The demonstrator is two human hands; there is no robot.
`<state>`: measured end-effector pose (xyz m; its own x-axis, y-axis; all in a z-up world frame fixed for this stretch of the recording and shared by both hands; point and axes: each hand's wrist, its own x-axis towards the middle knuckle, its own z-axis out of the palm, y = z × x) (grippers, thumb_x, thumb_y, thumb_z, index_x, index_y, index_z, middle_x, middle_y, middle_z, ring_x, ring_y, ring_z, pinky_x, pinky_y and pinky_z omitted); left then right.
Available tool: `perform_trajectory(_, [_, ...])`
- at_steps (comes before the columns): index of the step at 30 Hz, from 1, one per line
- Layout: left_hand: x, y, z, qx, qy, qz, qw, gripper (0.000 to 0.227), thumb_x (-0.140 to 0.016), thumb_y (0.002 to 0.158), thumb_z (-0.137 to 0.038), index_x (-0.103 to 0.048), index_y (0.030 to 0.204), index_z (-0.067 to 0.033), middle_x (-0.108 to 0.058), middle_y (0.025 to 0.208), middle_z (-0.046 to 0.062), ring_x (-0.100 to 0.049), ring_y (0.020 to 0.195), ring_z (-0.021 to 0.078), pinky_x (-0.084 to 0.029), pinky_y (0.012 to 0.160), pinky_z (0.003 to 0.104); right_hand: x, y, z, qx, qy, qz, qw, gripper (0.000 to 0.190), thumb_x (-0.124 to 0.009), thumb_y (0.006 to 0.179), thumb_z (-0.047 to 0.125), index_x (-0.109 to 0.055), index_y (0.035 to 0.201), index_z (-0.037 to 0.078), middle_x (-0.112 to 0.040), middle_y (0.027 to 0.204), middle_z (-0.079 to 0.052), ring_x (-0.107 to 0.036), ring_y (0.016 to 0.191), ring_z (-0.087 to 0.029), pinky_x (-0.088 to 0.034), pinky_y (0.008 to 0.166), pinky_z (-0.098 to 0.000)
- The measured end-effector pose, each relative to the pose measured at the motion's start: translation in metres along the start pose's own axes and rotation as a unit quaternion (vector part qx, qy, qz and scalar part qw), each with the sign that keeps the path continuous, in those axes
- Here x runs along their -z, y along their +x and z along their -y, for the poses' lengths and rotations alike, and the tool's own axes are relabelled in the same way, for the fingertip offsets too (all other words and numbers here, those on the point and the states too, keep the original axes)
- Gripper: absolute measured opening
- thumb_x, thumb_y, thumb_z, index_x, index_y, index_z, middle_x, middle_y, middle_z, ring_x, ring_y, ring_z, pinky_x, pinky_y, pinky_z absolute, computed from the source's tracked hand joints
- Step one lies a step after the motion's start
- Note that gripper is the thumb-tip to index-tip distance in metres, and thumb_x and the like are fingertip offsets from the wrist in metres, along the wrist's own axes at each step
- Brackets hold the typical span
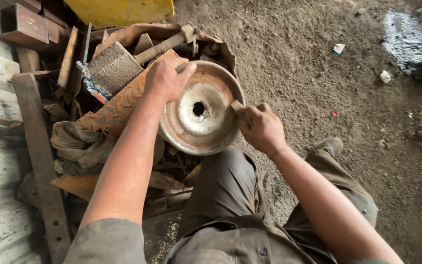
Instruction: The person cleans a round metal auto part by hand using a cloth and a small tool to scrape the surface.
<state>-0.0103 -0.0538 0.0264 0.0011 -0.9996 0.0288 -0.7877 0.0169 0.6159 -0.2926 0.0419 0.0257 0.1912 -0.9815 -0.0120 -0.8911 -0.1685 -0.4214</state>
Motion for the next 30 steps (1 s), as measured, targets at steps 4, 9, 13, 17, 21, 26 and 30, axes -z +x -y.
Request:
perform_trajectory(4, [-0.004, 0.002, 0.001, -0.001, -0.012, 0.014, 1.0, 0.047, -0.064, 0.095, -0.053, -0.076, 0.121, -0.014, -0.073, 0.116, 0.016, -0.069, 0.108, 0.0335, -0.053, 0.092, 0.044, -0.005, 0.015, 0.002, 0.003, -0.007, 0.01, 1.0, 0.028, -0.066, 0.091, 0.031, -0.075, 0.117, 0.026, -0.065, 0.105, -0.012, -0.07, 0.087, -0.029, -0.059, 0.078, -0.0441])
perform_trajectory(9, [-0.003, 0.001, 0.001, 0.01, -0.01, 0.029, 0.999, 0.049, -0.063, 0.094, -0.052, -0.075, 0.121, -0.0131, -0.074, 0.115, 0.016, -0.07, 0.106, 0.0331, -0.054, 0.092, 0.044, -0.007, 0.045, 0.02, 0.017, -0.019, -0.022, 0.999, 0.032, -0.067, 0.09, 0.029, -0.073, 0.121, 0.022, -0.064, 0.107, -0.014, -0.068, 0.084, -0.03, -0.059, 0.079, -0.0442])
perform_trajectory(13, [-0.005, 0.0, 0.005, -0.032, -0.003, 0.004, 0.999, 0.049, -0.066, 0.096, -0.051, -0.075, 0.12, -0.009, -0.073, 0.115, 0.019, -0.069, 0.107, 0.0357, -0.053, 0.092, 0.045, 0.003, 0.025, 0.001, 0.028, -0.022, 0.019, 0.999, 0.032, -0.066, 0.091, 0.034, -0.073, 0.12, 0.023, -0.062, 0.106, -0.013, -0.069, 0.085, -0.029, -0.058, 0.075, -0.0441])
perform_trajectory(17, [-0.006, 0.003, 0.007, -0.022, -0.016, 0.014, 1.0, 0.05, -0.066, 0.095, -0.051, -0.074, 0.121, -0.0085, -0.073, 0.114, 0.019, -0.069, 0.107, 0.0346, -0.053, 0.092, 0.043, 0.002, 0.029, -0.004, 0.013, -0.055, 0.044, 0.997, 0.028, -0.063, 0.096, 0.037, -0.071, 0.118, 0.023, -0.063, 0.106, -0.01, -0.07, 0.088, -0.025, -0.06, 0.077, -0.0426])
perform_trajectory(21, [-0.005, 0.005, 0.005, -0.061, -0.014, -0.002, 0.998, 0.049, -0.066, 0.096, -0.048, -0.075, 0.12, -0.007, -0.073, 0.116, 0.019, -0.069, 0.108, 0.0361, -0.053, 0.093, 0.044, -0.008, 0.065, 0.02, 0.04, -0.017, -0.006, 0.999, 0.033, -0.064, 0.091, 0.03, -0.074, 0.122, 0.029, -0.063, 0.108, -0.012, -0.069, 0.086, -0.029, -0.058, 0.077, -0.0447])
perform_trajectory(26, [-0.007, 0.003, 0.008, -0.062, -0.011, -0.015, 0.998, 0.05, -0.067, 0.097, -0.05, -0.075, 0.118, -0.0056, -0.072, 0.119, 0.021, -0.067, 0.111, 0.0373, -0.051, 0.096, 0.045, 0.0, 0.048, 0.003, 0.072, -0.001, 0.002, 0.997, 0.033, -0.067, 0.09, 0.033, -0.074, 0.121, 0.026, -0.063, 0.106, -0.012, -0.069, 0.085, -0.029, -0.059, 0.074, -0.0436])
perform_trajectory(30, [-0.008, 0.003, 0.01, -0.045, -0.02, 0.008, 0.999, 0.053, -0.065, 0.096, -0.052, -0.074, 0.12, -0.005, -0.072, 0.119, 0.021, -0.068, 0.111, 0.0361, -0.052, 0.098, 0.043, 0.01, 0.034, -0.005, 0.087, -0.02, -0.004, 0.996, 0.03, -0.067, 0.088, 0.032, -0.076, 0.117, 0.027, -0.064, 0.103, -0.01, -0.07, 0.091, -0.028, -0.059, 0.076, -0.0442])
